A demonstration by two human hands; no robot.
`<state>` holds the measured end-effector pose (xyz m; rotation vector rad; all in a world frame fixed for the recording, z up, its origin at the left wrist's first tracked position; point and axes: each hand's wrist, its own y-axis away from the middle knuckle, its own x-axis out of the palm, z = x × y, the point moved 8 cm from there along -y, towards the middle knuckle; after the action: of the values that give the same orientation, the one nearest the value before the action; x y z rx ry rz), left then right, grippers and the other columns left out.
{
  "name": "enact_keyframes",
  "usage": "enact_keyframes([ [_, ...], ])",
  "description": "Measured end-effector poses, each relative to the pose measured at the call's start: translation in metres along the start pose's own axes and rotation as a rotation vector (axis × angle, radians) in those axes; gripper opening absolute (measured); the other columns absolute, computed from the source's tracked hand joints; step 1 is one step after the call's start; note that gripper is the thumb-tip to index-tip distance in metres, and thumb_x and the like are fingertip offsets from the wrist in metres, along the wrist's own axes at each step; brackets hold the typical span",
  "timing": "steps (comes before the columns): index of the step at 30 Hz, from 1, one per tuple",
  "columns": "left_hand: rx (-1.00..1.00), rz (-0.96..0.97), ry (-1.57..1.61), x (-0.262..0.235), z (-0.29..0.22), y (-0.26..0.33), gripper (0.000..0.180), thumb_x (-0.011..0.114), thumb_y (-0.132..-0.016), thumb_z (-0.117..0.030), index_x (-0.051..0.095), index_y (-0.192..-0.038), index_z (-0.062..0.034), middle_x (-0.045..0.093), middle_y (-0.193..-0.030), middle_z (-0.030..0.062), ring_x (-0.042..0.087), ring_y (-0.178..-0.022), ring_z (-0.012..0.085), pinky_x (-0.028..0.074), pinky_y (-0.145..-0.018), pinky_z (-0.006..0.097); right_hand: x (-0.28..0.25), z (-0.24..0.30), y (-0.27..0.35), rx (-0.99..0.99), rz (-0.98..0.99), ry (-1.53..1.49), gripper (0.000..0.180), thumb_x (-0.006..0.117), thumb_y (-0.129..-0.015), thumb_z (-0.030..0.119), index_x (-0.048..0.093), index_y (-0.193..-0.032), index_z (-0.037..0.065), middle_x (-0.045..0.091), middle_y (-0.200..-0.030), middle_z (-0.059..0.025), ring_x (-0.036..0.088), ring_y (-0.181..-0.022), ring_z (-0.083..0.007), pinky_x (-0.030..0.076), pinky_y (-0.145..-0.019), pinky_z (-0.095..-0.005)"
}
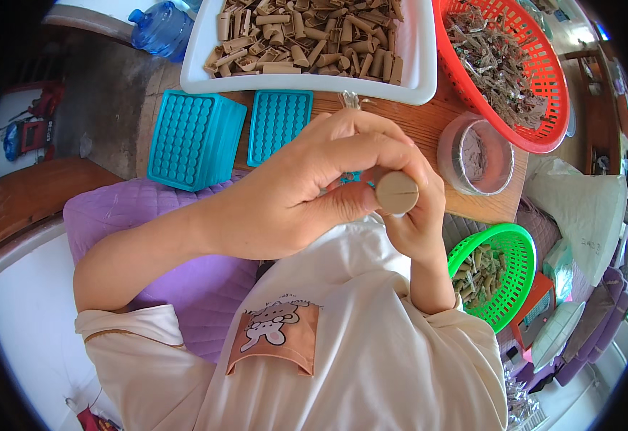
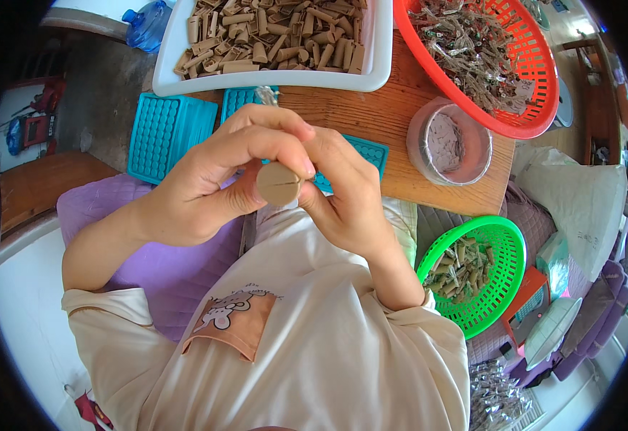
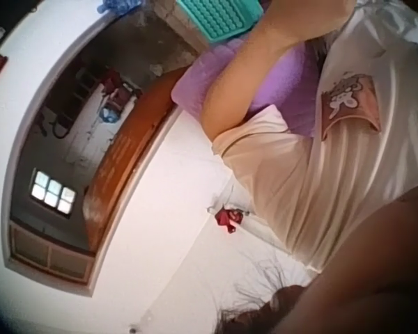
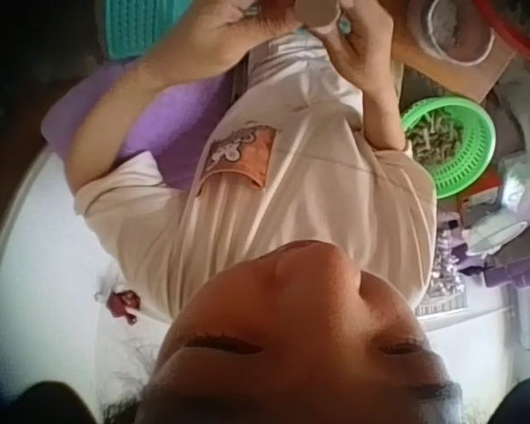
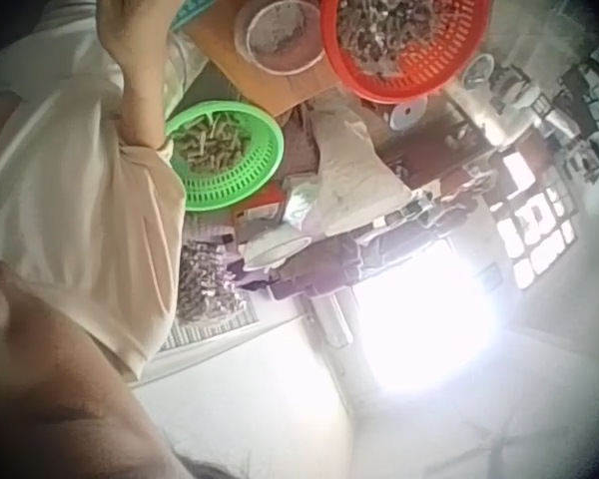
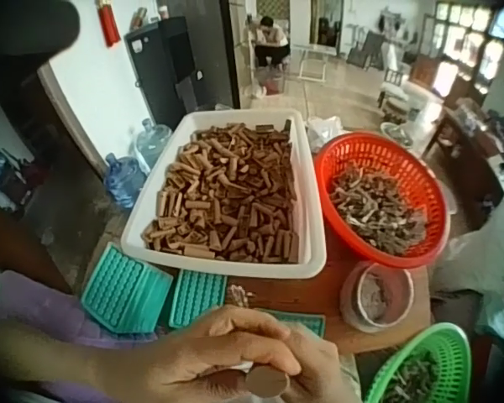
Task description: The person assembles small cylindrical blocks by hand, inserting internal components and wires into them.
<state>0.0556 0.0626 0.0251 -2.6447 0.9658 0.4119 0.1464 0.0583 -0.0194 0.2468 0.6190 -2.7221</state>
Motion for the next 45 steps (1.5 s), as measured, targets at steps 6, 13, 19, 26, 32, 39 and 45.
enact_keyframes([
  [6,0.252,-0.152,-0.474,-0.018,-0.016,0.002,0.032,0.061,-0.075,-0.033,0.056,-0.084,-0.0024,0.052,-0.083,0.0082,0.051,-0.067,0.0178,0.042,-0.052,0.024,-0.013,0.022,-0.001,-0.036,-0.026,0.299,0.029,0.064,-0.064,0.006,0.055,-0.091,0.002,0.055,-0.074,-0.0085,0.052,-0.063,-0.0231,0.043,-0.054,-0.0306],
  [13,0.343,-0.086,-0.734,-0.005,-0.025,0.006,0.037,0.061,-0.070,-0.039,0.049,-0.060,-0.0056,0.040,-0.056,0.0025,0.042,-0.044,0.0164,0.034,-0.037,0.027,-0.014,0.038,0.000,-0.103,0.027,0.490,0.028,0.066,-0.060,0.009,0.055,-0.086,0.004,0.050,-0.065,-0.0046,0.048,-0.055,-0.0207,0.040,-0.048,-0.0305],
  [19,0.384,-0.066,-0.824,0.011,-0.031,0.012,0.036,0.054,-0.071,-0.039,0.045,-0.054,-0.0082,0.029,-0.052,0.0006,0.035,-0.041,0.0133,0.028,-0.033,0.026,-0.008,0.040,0.006,-0.048,0.208,0.453,0.028,0.067,-0.058,0.012,0.055,-0.082,0.005,0.048,-0.064,-0.0032,0.046,-0.052,-0.0201,0.039,-0.046,-0.0309],
  [26,0.483,-0.175,-0.730,0.010,-0.047,0.023,0.038,0.052,-0.071,-0.039,0.042,-0.050,-0.0091,0.026,-0.053,0.0001,0.030,-0.040,0.0127,0.024,-0.033,0.024,-0.012,0.041,0.003,-0.156,0.234,0.217,0.034,0.066,-0.062,0.038,0.059,-0.073,0.007,0.047,-0.064,-0.0023,0.042,-0.058,-0.0197,0.035,-0.051,-0.0299],
  [32,0.481,-0.183,-0.623,0.008,-0.048,0.026,0.032,0.054,-0.071,-0.038,0.046,-0.056,-0.0115,0.034,-0.056,-0.0016,0.037,-0.045,0.0113,0.029,-0.035,0.023,-0.010,0.047,0.008,-0.324,0.097,0.033,0.048,0.057,-0.067,0.055,0.053,-0.060,0.007,0.041,-0.060,-0.0021,0.035,-0.054,-0.0194,0.027,-0.048,-0.0288],
  [39,0.457,-0.162,-0.477,0.012,-0.039,0.023,0.035,0.053,-0.072,-0.041,0.045,-0.055,-0.0110,0.035,-0.056,-0.0013,0.036,-0.045,0.0123,0.029,-0.035,0.024,-0.018,0.066,0.015,-0.498,-0.157,0.015,0.041,0.061,-0.066,0.035,0.036,-0.044,0.010,0.025,-0.052,0.0003,0.028,-0.051,-0.0167,0.020,-0.044,-0.0281],
  [45,0.526,-0.149,-0.472,0.015,-0.044,0.027,0.034,0.051,-0.074,-0.040,0.046,-0.057,-0.0108,0.036,-0.057,-0.0012,0.037,-0.046,0.0124,0.030,-0.035,0.024,-0.019,0.073,0.016,-0.508,-0.144,-0.061,0.036,0.060,-0.065,0.029,0.037,-0.044,0.010,0.024,-0.053,0.0001,0.026,-0.052,-0.0167,0.020,-0.044,-0.0283],
])
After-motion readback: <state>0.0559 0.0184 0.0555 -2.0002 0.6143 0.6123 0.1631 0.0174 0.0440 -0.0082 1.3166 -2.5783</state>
